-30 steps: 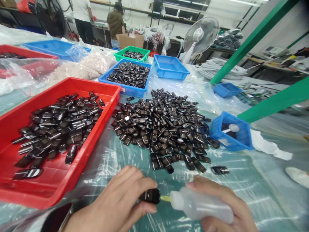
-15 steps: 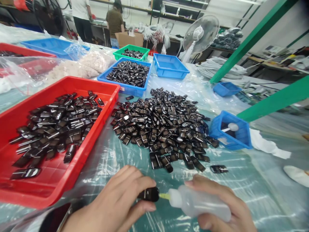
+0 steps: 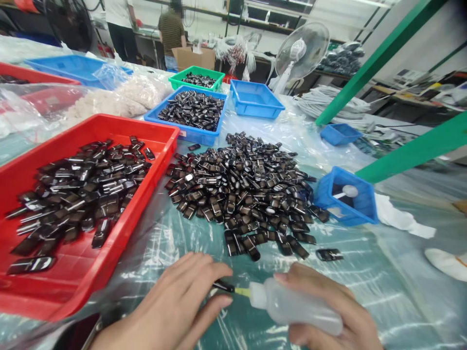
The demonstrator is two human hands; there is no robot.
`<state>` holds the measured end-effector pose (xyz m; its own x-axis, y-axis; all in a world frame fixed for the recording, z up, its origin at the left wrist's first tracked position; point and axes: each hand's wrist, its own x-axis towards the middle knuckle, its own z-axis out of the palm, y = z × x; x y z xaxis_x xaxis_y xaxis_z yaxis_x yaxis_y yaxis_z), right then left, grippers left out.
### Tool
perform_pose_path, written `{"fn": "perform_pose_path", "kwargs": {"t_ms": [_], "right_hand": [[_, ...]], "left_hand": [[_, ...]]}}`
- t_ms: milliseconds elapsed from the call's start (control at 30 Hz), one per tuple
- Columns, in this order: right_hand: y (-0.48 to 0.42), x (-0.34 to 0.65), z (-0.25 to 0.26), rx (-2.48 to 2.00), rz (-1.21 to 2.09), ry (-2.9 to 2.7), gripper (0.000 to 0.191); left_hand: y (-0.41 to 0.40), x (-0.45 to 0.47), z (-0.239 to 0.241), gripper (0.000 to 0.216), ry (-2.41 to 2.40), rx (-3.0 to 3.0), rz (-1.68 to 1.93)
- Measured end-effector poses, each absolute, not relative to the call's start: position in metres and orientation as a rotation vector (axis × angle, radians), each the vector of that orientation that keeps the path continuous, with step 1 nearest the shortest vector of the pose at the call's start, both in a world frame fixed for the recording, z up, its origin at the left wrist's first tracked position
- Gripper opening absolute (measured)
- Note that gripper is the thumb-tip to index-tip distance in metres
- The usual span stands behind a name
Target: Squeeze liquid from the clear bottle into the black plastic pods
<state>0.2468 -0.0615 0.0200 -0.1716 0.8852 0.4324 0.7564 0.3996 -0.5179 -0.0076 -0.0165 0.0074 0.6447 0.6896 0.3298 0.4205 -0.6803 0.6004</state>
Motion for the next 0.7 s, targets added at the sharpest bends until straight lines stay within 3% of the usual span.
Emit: {"fn": "perform_pose_path", "kwargs": {"t_ms": [167,533,700], "right_hand": [[-0.052,0.24,0.035,-1.3,0.399,-2.01,0.027],[-0.055,0.246,0.03,-1.32,0.576,-1.956,0.032],[-0.061,0.252,0.021,-1.364,0.506,-1.886,0.037]], "left_hand": [[-0.019,-0.008,0.002,0.036,0.903,2.406,0.749],[-0.021,-0.007,0.01,0.03,0.9,2.289,0.846],[-0.023,-0.009,0.011,0.031,0.868,2.239,0.866]]}}
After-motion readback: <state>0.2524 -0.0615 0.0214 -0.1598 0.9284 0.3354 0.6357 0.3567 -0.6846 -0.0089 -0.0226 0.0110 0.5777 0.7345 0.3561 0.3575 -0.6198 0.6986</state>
